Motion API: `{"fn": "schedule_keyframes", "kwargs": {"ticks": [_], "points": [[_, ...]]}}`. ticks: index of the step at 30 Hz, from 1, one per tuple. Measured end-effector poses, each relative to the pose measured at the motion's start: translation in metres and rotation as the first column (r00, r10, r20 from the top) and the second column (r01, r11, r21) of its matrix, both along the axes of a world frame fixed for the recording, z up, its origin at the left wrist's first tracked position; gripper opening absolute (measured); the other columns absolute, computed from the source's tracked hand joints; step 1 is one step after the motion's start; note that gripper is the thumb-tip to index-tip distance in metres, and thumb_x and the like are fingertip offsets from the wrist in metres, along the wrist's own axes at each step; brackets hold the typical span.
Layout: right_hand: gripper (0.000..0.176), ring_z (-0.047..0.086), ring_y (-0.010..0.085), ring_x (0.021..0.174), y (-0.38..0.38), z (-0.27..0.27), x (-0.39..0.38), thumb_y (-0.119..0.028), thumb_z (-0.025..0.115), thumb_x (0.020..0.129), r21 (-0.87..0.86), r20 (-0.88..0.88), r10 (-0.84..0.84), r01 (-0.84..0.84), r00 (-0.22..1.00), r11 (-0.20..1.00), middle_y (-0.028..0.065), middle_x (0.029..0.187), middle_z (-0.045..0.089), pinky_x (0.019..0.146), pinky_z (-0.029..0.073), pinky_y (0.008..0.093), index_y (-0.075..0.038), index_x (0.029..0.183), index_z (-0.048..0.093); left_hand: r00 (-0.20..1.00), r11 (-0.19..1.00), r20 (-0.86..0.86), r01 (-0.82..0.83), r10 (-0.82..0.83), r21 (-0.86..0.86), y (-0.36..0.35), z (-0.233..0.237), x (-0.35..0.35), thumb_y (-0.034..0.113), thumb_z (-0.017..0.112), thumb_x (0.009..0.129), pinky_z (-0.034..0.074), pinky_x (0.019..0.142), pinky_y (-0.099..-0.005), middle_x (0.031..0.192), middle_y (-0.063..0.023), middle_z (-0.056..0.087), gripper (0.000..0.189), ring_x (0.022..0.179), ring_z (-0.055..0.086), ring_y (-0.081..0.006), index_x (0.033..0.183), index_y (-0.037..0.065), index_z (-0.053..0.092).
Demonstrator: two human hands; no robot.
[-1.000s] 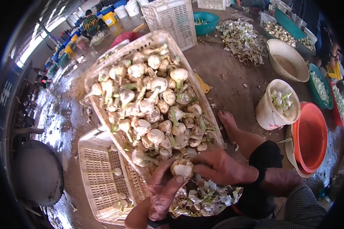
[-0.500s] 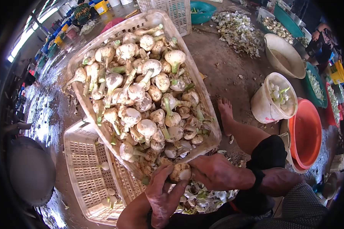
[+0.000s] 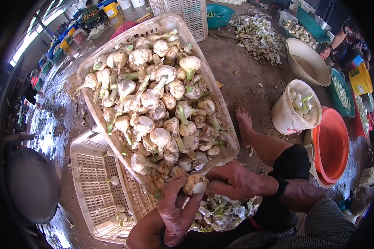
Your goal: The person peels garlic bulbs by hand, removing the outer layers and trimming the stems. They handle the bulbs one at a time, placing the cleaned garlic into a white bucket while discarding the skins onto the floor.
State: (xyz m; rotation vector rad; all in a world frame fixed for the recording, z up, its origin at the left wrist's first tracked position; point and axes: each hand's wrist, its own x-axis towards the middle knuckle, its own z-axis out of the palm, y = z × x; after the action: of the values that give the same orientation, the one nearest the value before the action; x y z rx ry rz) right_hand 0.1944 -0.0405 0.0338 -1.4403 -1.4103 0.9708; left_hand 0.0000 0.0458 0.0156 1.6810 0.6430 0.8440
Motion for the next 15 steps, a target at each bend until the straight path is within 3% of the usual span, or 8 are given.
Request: {"fn": "schedule_keyframes", "kwargs": {"ticks": [1, 4, 6, 8, 11, 13, 14, 15], "points": [[0.020, 0.068, 0.0310, 0.071, 0.0005, -0.0017, -0.0010, -0.011, 0.059, 0.089, 0.011, 0.027, -0.006, 0.005, 1.000, 1.000, 0.0179, 0.078, 0.067, 0.063, 0.053, 0.0394, 0.003, 0.103, 0.063, 0.997, 0.995, -0.075, 0.010, -0.002, 0.101, 0.0004, -0.0002, -0.0007, -0.007, 0.078, 0.072, 0.053, 0.091, -0.0352, 0.118, -0.0189, 0.060, 0.052, 0.107, 0.062, -0.0251, 0.119, -0.001, 0.057], [0.019, 0.067, 0.0328, 0.069, 0.0011, -0.0070, -0.0009, -0.010, 0.059, 0.088, 0.044, 0.064, -0.019, 0.017, 0.998, 0.999, 0.0178, 0.076, 0.066, 0.062, 0.052, 0.0406, 0.002, 0.102, 0.064, 0.996, 0.991, -0.088, 0.000, 0.011, 0.131, -0.0004, -0.0020, 0.0006, -0.006, 0.080, 0.069, 0.054, 0.090, -0.0333, 0.117, -0.0195, 0.061, 0.054, 0.106, 0.063, -0.0252, 0.118, 0.000, 0.057], [0.018, 0.066, 0.0338, 0.068, 0.0004, -0.0082, -0.0006, -0.009, 0.059, 0.088, 0.067, 0.074, -0.029, 0.024, 0.997, 0.997, 0.0177, 0.074, 0.065, 0.062, 0.052, 0.0413, 0.002, 0.101, 0.064, 0.997, 0.992, -0.079, 0.004, 0.006, 0.124, -0.0024, -0.0042, 0.0015, -0.006, 0.080, 0.069, 0.054, 0.089, -0.0333, 0.117, -0.0195, 0.060, 0.054, 0.107, 0.063, -0.0253, 0.118, 0.000, 0.057], [0.016, 0.065, 0.0352, 0.066, -0.0013, -0.0088, -0.0010, -0.007, 0.059, 0.086, -0.027, 0.050, -0.048, 0.049, 0.998, 0.998, 0.0177, 0.071, 0.064, 0.061, 0.051, 0.0424, 0.002, 0.098, 0.064, 0.997, 0.993, -0.072, 0.011, -0.003, 0.116, -0.0040, -0.0031, 0.0027, -0.006, 0.080, 0.069, 0.055, 0.089, -0.0332, 0.118, -0.0194, 0.060, 0.054, 0.108, 0.062, -0.0255, 0.118, 0.000, 0.057], [0.011, 0.065, 0.0346, 0.065, -0.0018, -0.0081, -0.0027, -0.007, 0.060, 0.085, 0.042, 0.095, -0.086, 0.082, 0.992, 0.996, 0.0179, 0.069, 0.063, 0.060, 0.051, 0.0422, 0.001, 0.092, 0.063, 0.997, 0.998, -0.077, 0.004, 0.000, 0.055, -0.0058, 0.0004, 0.0047, -0.006, 0.079, 0.071, 0.055, 0.089, -0.0341, 0.118, -0.0181, 0.060, 0.051, 0.110, 0.061, -0.0254, 0.117, -0.001, 0.057], [0.010, 0.065, 0.0344, 0.064, -0.0017, -0.0072, -0.0028, -0.007, 0.060, 0.084, 0.053, 0.111, -0.104, 0.099, 0.988, 0.994, 0.0178, 0.068, 0.062, 0.059, 0.050, 0.0418, 0.001, 0.089, 0.063, 0.997, 0.976, 0.081, 0.013, 0.005, -0.217, -0.0071, -0.0033, 0.0043, -0.007, 0.077, 0.074, 0.054, 0.093, -0.0373, 0.120, -0.0180, 0.060, 0.049, 0.111, 0.060, -0.0252, 0.119, -0.002, 0.058], [0.008, 0.065, 0.0342, 0.063, -0.0025, -0.0065, -0.0023, -0.007, 0.061, 0.084, 0.065, 0.127, -0.123, 0.116, 0.984, 0.991, 0.0176, 0.067, 0.062, 0.058, 0.050, 0.0413, 0.001, 0.086, 0.062, 0.997, 0.976, 0.080, 0.014, 0.003, -0.216, -0.0076, -0.0038, 0.0027, -0.007, 0.077, 0.074, 0.054, 0.093, -0.0373, 0.120, -0.0180, 0.060, 0.049, 0.111, 0.060, -0.0252, 0.119, -0.002, 0.058], [0.008, 0.065, 0.0342, 0.063, -0.0032, -0.0043, -0.0007, -0.007, 0.061, 0.084, 0.066, 0.125, -0.128, 0.120, 0.984, 0.991, 0.0176, 0.067, 0.062, 0.058, 0.050, 0.0413, 0.001, 0.086, 0.062, 0.988, 0.907, 0.157, 0.059, 0.008, -0.417, -0.0066, -0.0042, -0.0003, -0.008, 0.075, 0.075, 0.052, 0.095, -0.0389, 0.120, -0.0185, 0.061, 0.049, 0.112, 0.060, -0.0249, 0.121, -0.003, 0.057]]}}
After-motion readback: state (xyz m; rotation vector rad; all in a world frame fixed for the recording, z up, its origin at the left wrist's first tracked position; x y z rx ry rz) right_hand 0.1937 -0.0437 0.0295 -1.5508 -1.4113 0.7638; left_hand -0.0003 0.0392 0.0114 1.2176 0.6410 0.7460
